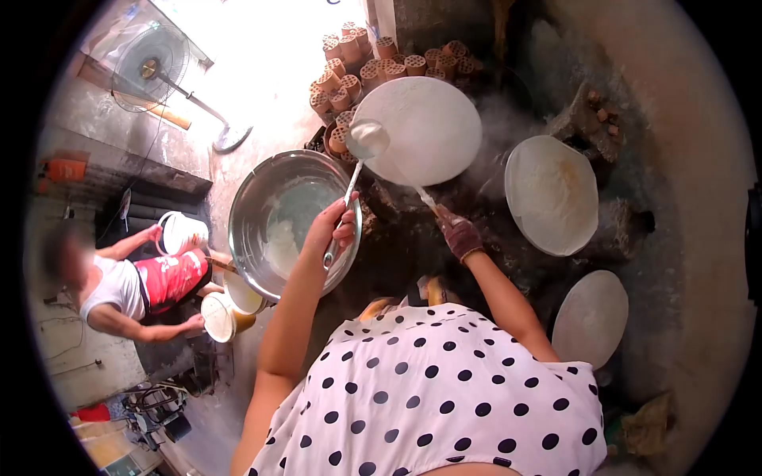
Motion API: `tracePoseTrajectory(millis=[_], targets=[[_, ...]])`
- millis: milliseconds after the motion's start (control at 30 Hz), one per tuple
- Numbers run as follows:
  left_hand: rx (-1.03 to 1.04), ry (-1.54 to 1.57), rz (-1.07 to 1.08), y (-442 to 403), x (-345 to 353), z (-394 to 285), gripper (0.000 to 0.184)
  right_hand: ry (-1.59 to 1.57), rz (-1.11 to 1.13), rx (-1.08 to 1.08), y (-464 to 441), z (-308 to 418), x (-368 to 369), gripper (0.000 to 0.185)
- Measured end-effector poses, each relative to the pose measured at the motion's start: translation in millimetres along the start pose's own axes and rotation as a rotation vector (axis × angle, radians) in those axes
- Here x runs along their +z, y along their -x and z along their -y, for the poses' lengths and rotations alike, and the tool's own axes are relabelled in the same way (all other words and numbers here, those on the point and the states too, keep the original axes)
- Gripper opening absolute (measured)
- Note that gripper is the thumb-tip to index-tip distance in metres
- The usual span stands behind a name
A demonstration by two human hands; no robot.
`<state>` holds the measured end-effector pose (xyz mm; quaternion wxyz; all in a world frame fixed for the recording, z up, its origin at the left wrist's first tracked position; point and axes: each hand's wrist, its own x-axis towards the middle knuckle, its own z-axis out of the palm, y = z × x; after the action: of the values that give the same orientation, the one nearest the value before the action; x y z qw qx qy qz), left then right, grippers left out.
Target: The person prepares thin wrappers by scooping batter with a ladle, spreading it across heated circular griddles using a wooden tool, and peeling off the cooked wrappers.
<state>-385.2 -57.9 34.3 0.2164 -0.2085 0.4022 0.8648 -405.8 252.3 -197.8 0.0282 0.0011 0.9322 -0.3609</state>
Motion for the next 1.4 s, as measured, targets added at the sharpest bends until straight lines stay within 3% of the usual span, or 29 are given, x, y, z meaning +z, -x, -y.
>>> tracePoseTrajectory(millis=[67, 100, 200, 233, 267, 333, 400, 467, 500, 533, 567, 600, 667, 700, 767, 833, 867, 933, 1000, 1100, 1133, 1200, 1233, 1267, 1333, 1400], targets=[[-0.162, 0.054, -0.066, 10.1, -6.1, -8.0, 0.034, 0.16, -0.059, -0.072, 0.9, 19.7, -9.9, 0.028], [-0.169, -0.073, -0.136, 19.5, -5.3, -8.3, 0.035, 0.0, -0.266, -0.072, 5.1, 27.7, -15.4, 0.025], [-0.108, -0.144, 0.026, 68.3, -21.1, -7.0, 0.036, 0.188, -0.192, -0.155, 19.5, 5.3, 11.5, 0.025], [-0.125, -0.158, 0.047, 81.0, -23.0, -0.8, 0.036, 0.299, -0.134, -0.224, 38.8, 45.3, -16.6, 0.025], [-0.083, -0.054, 0.085, 93.9, -26.3, 6.2, 0.035, 0.306, -0.148, -0.198, 50.7, 50.1, -6.5, 0.025], [-0.081, 0.06, 0.138, 93.7, -34.5, 12.6, 0.035, 0.167, -0.381, 0.212, 85.9, 49.9, 11.7, 0.03], [-0.246, 0.149, 0.049, 74.6, -41.8, 18.5, 0.038, 0.458, -0.144, 0.025, 145.0, 60.8, 10.1, 0.03], [-0.342, 0.222, 0.053, 71.7, -27.3, 17.9, 0.04, 0.474, 0.114, -0.075, 189.9, 63.6, -9.9, 0.031], [-0.26, 0.095, 0.126, 83.2, -25.6, 20.1, 0.041, 0.417, 0.216, -0.092, 206.4, 61.9, -22.9, 0.031], [-0.166, -0.028, 0.201, 97.3, -25.4, 21.0, 0.043, 0.367, 0.177, -0.113, 218.7, 56.9, -31.8, 0.03], [-0.01, -0.388, 0.187, 111.3, -22.3, 22.4, 0.042, 0.315, 0.127, 0.074, 215.9, 75.1, -58.9, 0.031], [-0.008, -0.387, 0.201, 111.5, -19.3, 26.5, 0.042, 0.314, -0.122, 0.097, 214.0, 69.6, -72.7, 0.033], [-0.042, -0.496, 0.146, 112.4, -14.5, 32.7, 0.043, 0.384, -0.339, 0.256, 205.7, 40.1, -100.9, 0.041], [-0.087, -0.408, 0.146, 98.8, -13.7, 35.2, 0.042, 0.458, -0.327, 0.393, 187.3, 20.8, -115.9, 0.045], [-0.166, -0.329, 0.142, 97.2, -3.8, 26.8, 0.042, 0.305, -0.424, 0.711, 155.8, 1.3, -169.6, 0.051], [-0.268, -0.278, 0.182, 115.2, 0.1, 15.1, 0.041, 0.292, -0.716, 0.893, 146.5, -3.3, -228.8, 0.055], [-0.276, -0.29, 0.198, 131.5, 7.8, 19.1, 0.041, 0.205, -0.766, 0.857, 148.9, -21.6, -268.2, 0.052], [-0.202, -0.04, 0.395, 151.3, -4.7, 23.0, 0.04, 0.408, -0.741, 0.91, 138.4, -70.8, -307.3, 0.049], [-0.18, -0.038, 0.39, 162.6, -3.1, 32.6, 0.041, 0.39, -0.687, 0.94, 146.5, -34.7, -340.2, 0.046], [-0.365, 0.066, 0.237, 153.1, -5.9, 35.6, 0.044, 0.462, -0.592, 0.858, 127.0, -52.7, -350.6, 0.048], [-0.365, 0.062, 0.243, 158.7, -9.2, 31.4, 0.044, 0.701, -0.533, 0.848, 120.0, -68.0, -347.4, 0.048], [-0.204, -0.025, 0.387, 195.0, -26.7, 20.9, 0.044, 0.937, -0.475, 0.826, 134.5, -39.8, -342.6, 0.048], [-0.041, -0.3, 0.341, 214.8, -36.7, 20.2, 0.045, 0.794, -0.539, 0.767, 155.4, -19.4, -343.0, 0.048], [-0.038, -0.301, 0.338, 225.1, -44.1, 19.4, 0.045, 0.648, -0.597, 0.704, 173.0, 4.6, -337.8, 0.047], [0.117, -0.669, 0.22, 224.5, -43.2, 18.2, 0.046, 0.647, -0.512, 0.699, 173.7, -6.7, -335.1, 0.046], [0.04, -0.5, 0.269, 195.5, -45.8, 13.6, 0.043, 0.646, -0.469, 0.716, 182.1, 13.3, -332.7, 0.045]])
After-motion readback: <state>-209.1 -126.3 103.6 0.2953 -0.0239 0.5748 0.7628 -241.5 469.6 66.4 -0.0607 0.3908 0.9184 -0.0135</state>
